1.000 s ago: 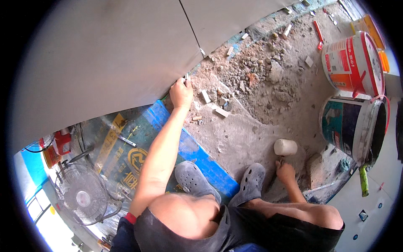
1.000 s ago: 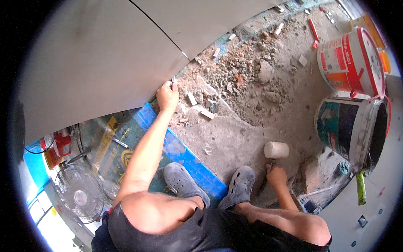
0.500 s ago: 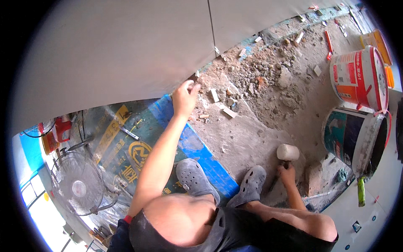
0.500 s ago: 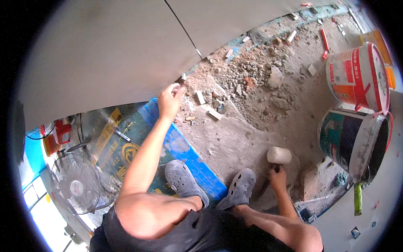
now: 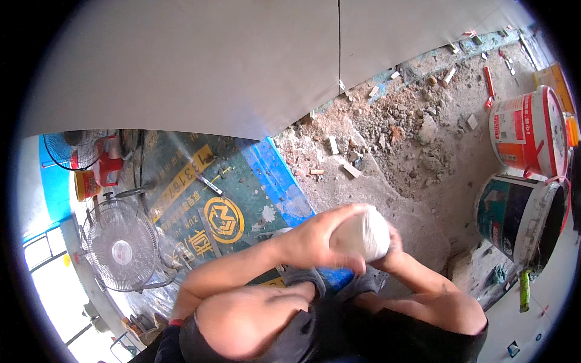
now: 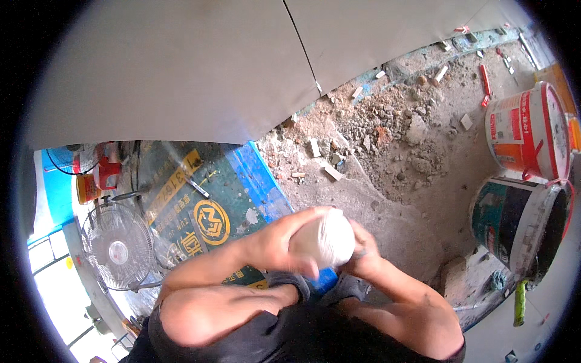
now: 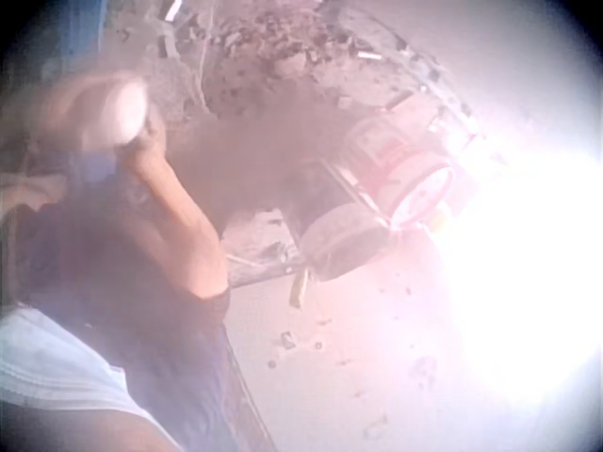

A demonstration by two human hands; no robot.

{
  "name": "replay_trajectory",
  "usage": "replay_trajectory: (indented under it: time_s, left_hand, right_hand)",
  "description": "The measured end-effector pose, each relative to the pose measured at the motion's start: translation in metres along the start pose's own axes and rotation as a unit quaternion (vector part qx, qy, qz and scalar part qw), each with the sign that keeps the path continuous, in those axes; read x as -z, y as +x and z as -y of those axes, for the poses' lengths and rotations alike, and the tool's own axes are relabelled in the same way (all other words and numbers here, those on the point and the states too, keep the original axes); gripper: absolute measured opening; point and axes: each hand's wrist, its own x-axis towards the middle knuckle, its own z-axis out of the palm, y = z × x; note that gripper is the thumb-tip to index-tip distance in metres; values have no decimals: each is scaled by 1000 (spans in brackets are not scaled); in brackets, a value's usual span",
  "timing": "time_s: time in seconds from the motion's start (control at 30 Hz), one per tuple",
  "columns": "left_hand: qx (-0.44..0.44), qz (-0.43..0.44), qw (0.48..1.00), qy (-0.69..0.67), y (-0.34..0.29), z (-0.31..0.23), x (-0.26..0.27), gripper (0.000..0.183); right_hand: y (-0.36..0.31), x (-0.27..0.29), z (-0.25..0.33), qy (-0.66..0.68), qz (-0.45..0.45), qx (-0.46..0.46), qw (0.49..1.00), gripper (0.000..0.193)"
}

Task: The person installs large wall tiles in a construction room. They use a rubber mallet to tap the tiles into place and insert plastic tile spacers between the joints to ensure even alignment.

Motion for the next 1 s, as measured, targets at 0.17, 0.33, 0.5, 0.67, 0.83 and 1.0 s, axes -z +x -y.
replay_trajectory:
  time_s: [0.17, 0.33, 0.5, 0.67, 0.83, 1.0]
  left_hand:
    - [-51, -29, 904, 424, -28, -41, -14, 81]
    - [8, -97, 827, 554, -41, -33, -20, 78]
    - [24, -152, 794, 589, -32, 7, -21, 84]
    - [39, -211, 803, 556, -15, 66, -35, 78]
    - [24, -255, 797, 546, -1, 96, -37, 76]
    - [21, -279, 797, 535, 4, 102, -25, 75]
  right_hand:
    - [45, -29, -2, -569, 142, 397, 706, 53]
    - [43, -49, 8, -632, 15, 388, 671, 48]
    - [38, -23, 11, -211, 82, 11, 974, 43]
    - [50, -14, -2, -431, 79, 93, 894, 47]
    - [73, 0, -20, -476, 28, 117, 871, 48]
    - [88, -6, -20, -536, 17, 163, 828, 47]
